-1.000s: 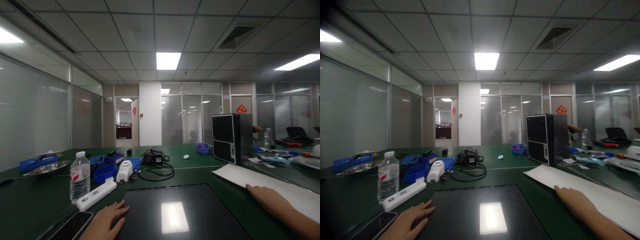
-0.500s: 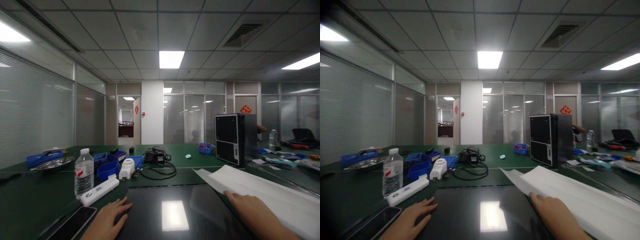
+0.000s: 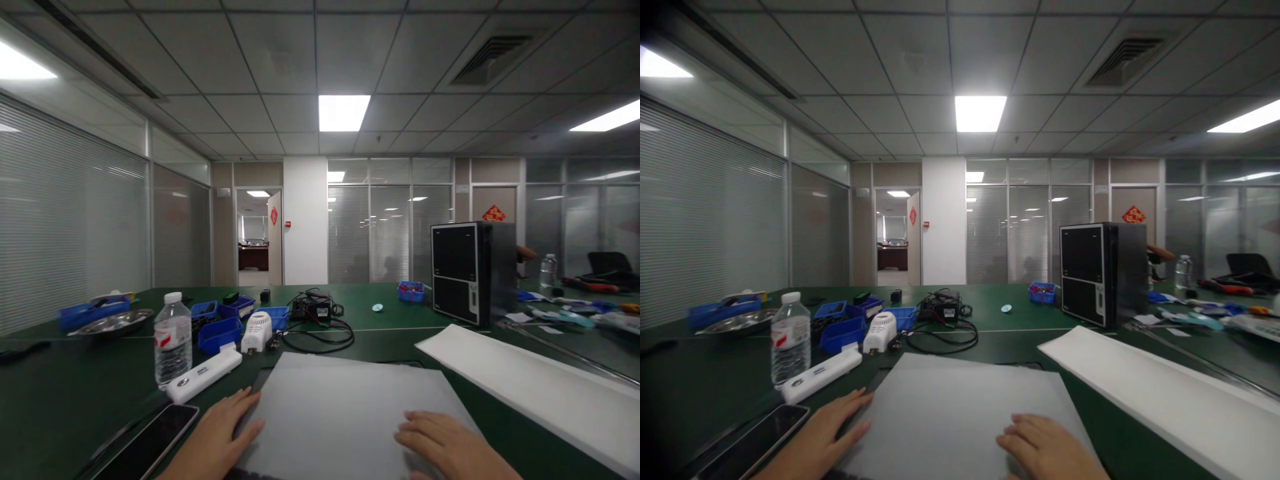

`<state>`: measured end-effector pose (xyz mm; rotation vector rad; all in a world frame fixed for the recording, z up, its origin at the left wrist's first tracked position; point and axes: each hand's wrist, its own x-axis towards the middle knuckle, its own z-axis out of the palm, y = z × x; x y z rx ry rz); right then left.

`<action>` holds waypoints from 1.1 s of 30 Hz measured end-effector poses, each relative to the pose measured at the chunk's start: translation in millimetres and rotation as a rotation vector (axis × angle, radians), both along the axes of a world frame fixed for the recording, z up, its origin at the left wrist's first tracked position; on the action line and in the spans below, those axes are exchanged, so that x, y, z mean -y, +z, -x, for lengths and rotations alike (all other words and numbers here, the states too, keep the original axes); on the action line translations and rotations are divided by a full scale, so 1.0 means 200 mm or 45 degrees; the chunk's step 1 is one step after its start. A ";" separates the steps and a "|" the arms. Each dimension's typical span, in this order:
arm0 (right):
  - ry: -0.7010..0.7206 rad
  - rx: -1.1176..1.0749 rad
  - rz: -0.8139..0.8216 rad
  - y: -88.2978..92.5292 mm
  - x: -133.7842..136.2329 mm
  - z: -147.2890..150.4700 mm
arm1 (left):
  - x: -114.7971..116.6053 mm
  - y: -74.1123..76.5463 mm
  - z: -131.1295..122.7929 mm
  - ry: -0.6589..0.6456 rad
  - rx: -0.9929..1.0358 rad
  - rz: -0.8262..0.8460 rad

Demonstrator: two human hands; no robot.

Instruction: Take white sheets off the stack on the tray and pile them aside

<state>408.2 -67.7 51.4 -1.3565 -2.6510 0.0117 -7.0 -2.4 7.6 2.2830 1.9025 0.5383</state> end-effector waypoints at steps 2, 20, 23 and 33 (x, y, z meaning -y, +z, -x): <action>-0.132 0.057 -0.015 -0.02 -0.02 -0.03 | -0.01 -0.01 0.01 -0.009 0.039 0.005; -0.161 -0.197 -0.138 -0.11 -0.28 -0.44 | -0.06 -0.03 0.03 -0.018 0.193 -0.022; -0.482 -0.104 -0.254 -0.21 -0.43 -0.74 | -0.07 -0.04 0.04 -0.022 0.151 -0.021; -0.900 -0.022 -0.118 -0.42 -0.59 -1.21 | -0.08 -0.09 0.06 -0.017 0.067 -0.060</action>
